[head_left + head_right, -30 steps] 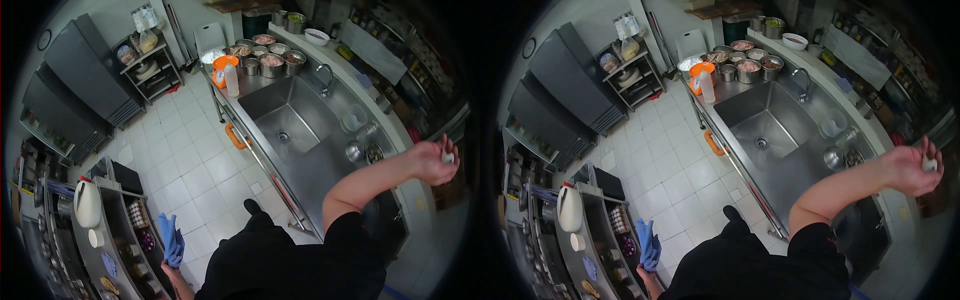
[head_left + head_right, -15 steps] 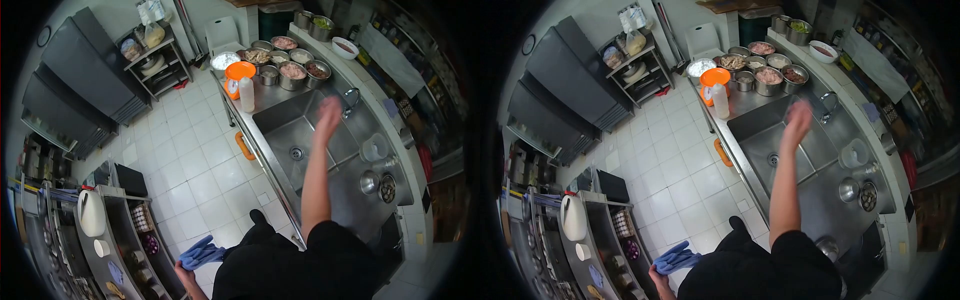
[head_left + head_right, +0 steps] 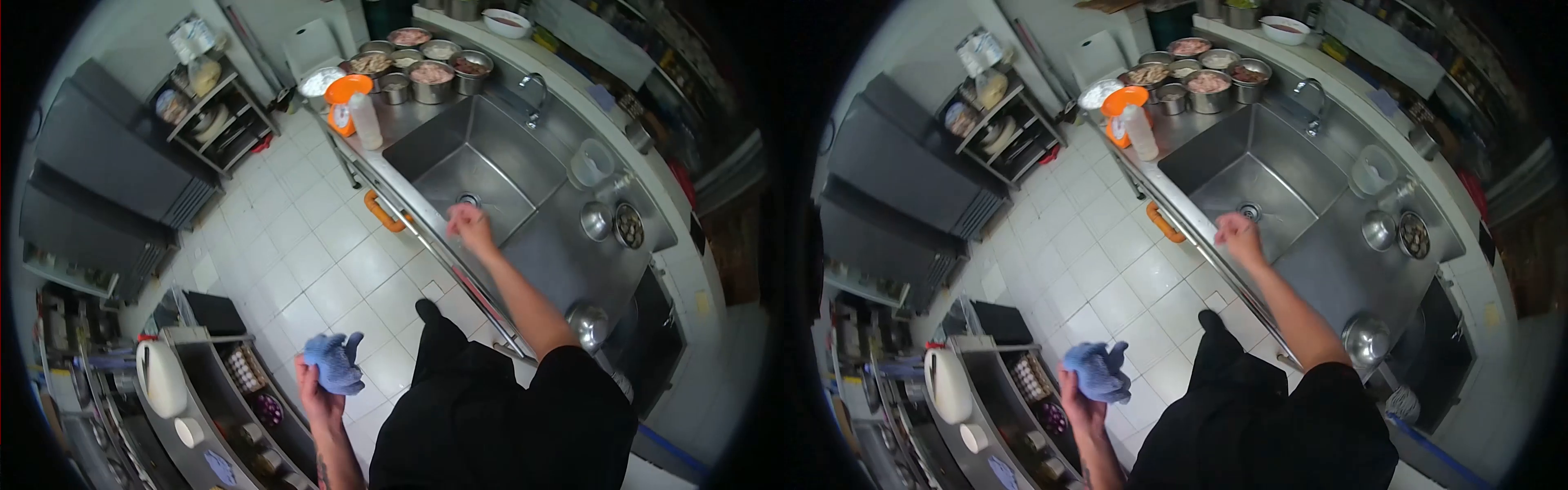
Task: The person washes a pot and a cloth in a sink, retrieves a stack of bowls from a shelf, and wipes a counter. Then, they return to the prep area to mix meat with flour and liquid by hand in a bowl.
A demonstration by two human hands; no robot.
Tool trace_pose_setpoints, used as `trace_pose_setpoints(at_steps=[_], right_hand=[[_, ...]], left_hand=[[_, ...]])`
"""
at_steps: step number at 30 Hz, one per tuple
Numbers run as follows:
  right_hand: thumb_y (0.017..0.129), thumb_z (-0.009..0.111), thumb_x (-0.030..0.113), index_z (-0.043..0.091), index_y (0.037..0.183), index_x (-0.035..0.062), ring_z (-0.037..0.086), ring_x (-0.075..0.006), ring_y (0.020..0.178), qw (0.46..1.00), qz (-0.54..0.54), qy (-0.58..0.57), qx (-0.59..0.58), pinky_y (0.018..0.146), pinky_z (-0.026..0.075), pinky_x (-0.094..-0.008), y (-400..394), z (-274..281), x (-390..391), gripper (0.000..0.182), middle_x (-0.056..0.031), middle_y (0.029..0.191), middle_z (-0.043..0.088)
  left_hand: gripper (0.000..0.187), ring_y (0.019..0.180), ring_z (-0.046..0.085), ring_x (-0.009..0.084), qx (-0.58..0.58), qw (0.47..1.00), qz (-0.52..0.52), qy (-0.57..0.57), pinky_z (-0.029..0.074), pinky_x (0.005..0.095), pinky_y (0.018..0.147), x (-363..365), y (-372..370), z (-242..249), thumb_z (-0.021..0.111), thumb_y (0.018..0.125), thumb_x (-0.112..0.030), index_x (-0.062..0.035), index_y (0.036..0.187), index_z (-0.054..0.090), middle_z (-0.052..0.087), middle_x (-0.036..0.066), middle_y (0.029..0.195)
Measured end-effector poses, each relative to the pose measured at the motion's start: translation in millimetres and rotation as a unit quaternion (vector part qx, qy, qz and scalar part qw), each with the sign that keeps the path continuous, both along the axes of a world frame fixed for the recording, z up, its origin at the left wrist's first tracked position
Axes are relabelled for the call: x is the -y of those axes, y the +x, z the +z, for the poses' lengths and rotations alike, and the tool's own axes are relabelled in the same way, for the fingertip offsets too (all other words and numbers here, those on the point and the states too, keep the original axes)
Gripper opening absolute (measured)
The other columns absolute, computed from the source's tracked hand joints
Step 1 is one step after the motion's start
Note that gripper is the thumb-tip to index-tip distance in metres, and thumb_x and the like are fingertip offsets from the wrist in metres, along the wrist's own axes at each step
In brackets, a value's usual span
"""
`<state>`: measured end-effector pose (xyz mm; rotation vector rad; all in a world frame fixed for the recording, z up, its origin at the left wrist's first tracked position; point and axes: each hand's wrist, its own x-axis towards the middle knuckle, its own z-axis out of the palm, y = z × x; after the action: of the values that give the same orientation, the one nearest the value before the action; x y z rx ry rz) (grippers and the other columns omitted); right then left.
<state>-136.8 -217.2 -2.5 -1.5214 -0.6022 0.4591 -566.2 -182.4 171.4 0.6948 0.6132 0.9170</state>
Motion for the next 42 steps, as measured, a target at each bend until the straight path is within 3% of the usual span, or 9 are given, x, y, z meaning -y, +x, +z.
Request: trace_pose_setpoints(at_steps=[6, 8, 12, 13, 19, 29, 33, 38, 42], right_hand=[[0.085, 0.055, 0.004, 0.055, 0.127, -0.0005, 0.06, -0.0251, 0.114, 0.96, -0.274, -0.058, 0.027, 0.096, 0.046, -0.0332, 269, -22, -16, 0.042, -0.019, 0.12, 0.063], [0.084, 0.057, 0.006, 0.047, 0.139, -0.0011, 0.054, -0.0291, 0.126, 0.937, -0.349, -0.029, -0.007, 0.104, 0.042, -0.035, 329, -32, -31, 0.056, -0.0229, 0.134, 0.057], [0.085, 0.063, 0.015, 0.028, 0.152, -0.001, 0.04, -0.0354, 0.139, 0.879, -0.327, -0.225, 0.266, 0.114, 0.033, -0.0392, 410, -75, -60, 0.077, -0.025, 0.147, 0.043], [0.085, 0.064, 0.018, 0.027, 0.152, -0.0007, 0.039, -0.0367, 0.14, 0.85, -0.212, -0.337, 0.345, 0.115, 0.032, -0.0405, 420, -93, -63, 0.078, -0.0258, 0.147, 0.043], [0.098, 0.057, 0.024, 0.066, 0.099, -0.0021, 0.074, -0.0253, 0.081, 0.904, -0.144, 0.256, -0.31, 0.067, 0.059, -0.033, 367, -56, -100, 0.027, -0.0135, 0.085, 0.071], [0.095, 0.052, 0.059, 0.07, 0.105, 0.0004, 0.07, -0.0247, 0.092, 0.915, -0.244, -0.216, -0.236, 0.075, 0.056, -0.0408, 346, -4, -81, 0.062, -0.0154, 0.1, 0.072], [0.089, 0.073, 0.034, 0.068, 0.11, -0.0039, 0.07, -0.0237, 0.084, 0.871, -0.184, 0.138, -0.434, 0.07, 0.055, -0.0391, 347, -32, -75, 0.043, -0.0135, 0.098, 0.072], [0.084, 0.075, 0.013, 0.069, 0.097, -0.005, 0.069, -0.0227, 0.074, 0.878, -0.313, 0.097, -0.349, 0.068, 0.057, -0.0399, 344, -22, -85, 0.022, -0.0127, 0.082, 0.07], [0.082, 0.075, 0.01, 0.064, 0.108, -0.0077, 0.069, -0.0241, 0.084, 0.878, -0.297, 0.112, -0.359, 0.074, 0.056, -0.039, 317, -2, -87, 0.033, -0.0155, 0.095, 0.07]], left_hand=[[0.058, 0.128, 0.05, 0.0345, 0.113, 0.982, -0.064, 0.139, 0.038, 0.0491, 0.11, -76, 87, 92, 0.05, 0.097, -0.036, 0.0013, 0.14, 0.045, 0.052, 0.018, 0.141], [0.061, 0.127, 0.051, 0.0351, -0.34, 0.756, 0.261, 0.495, 0.038, 0.0508, 0.11, -126, 64, 20, 0.044, 0.098, -0.043, 0.002, 0.139, 0.047, 0.052, 0.019, 0.141], [0.051, 0.121, 0.056, 0.0313, 0.18, 0.907, -0.213, 0.317, 0.042, 0.0444, 0.108, -166, 249, 92, 0.041, 0.103, -0.035, 0.0002, 0.139, 0.047, 0.053, 0.018, 0.139], [0.048, 0.122, 0.055, 0.0296, -0.002, 0.908, -0.157, 0.388, 0.043, 0.0433, 0.107, -165, 284, 90, 0.041, 0.103, -0.033, -0.0022, 0.14, 0.046, 0.053, 0.017, 0.139], [0.022, 0.106, 0.055, 0.0144, -0.072, 0.923, -0.355, 0.128, 0.044, 0.0299, 0.096, -178, 527, 22, 0.046, 0.101, -0.013, -0.007, 0.122, 0.051, 0.058, 0.006, 0.114], [0.022, 0.097, 0.055, 0.0118, -0.078, 0.84, -0.499, 0.199, 0.044, 0.0266, 0.088, -185, 678, -103, 0.043, 0.096, -0.006, -0.0084, 0.115, 0.054, 0.058, 0.003, 0.106], [0.026, 0.101, 0.053, 0.0115, -0.069, 0.757, -0.59, 0.273, 0.043, 0.026, 0.089, -183, 648, -133, 0.047, 0.089, 0.001, -0.0092, 0.109, 0.06, 0.056, 0.0, 0.109], [0.015, 0.106, 0.055, 0.0154, -0.159, 0.633, -0.686, 0.322, 0.044, 0.0291, 0.093, -207, 611, -190, 0.059, 0.095, -0.008, -0.0073, 0.11, 0.06, 0.059, 0.004, 0.113], [0.037, 0.103, 0.059, 0.0167, -0.152, 0.815, -0.501, 0.247, 0.046, 0.0324, 0.091, -217, 696, -237, 0.062, 0.097, -0.033, -0.0027, 0.119, 0.058, 0.064, 0.008, 0.11]])
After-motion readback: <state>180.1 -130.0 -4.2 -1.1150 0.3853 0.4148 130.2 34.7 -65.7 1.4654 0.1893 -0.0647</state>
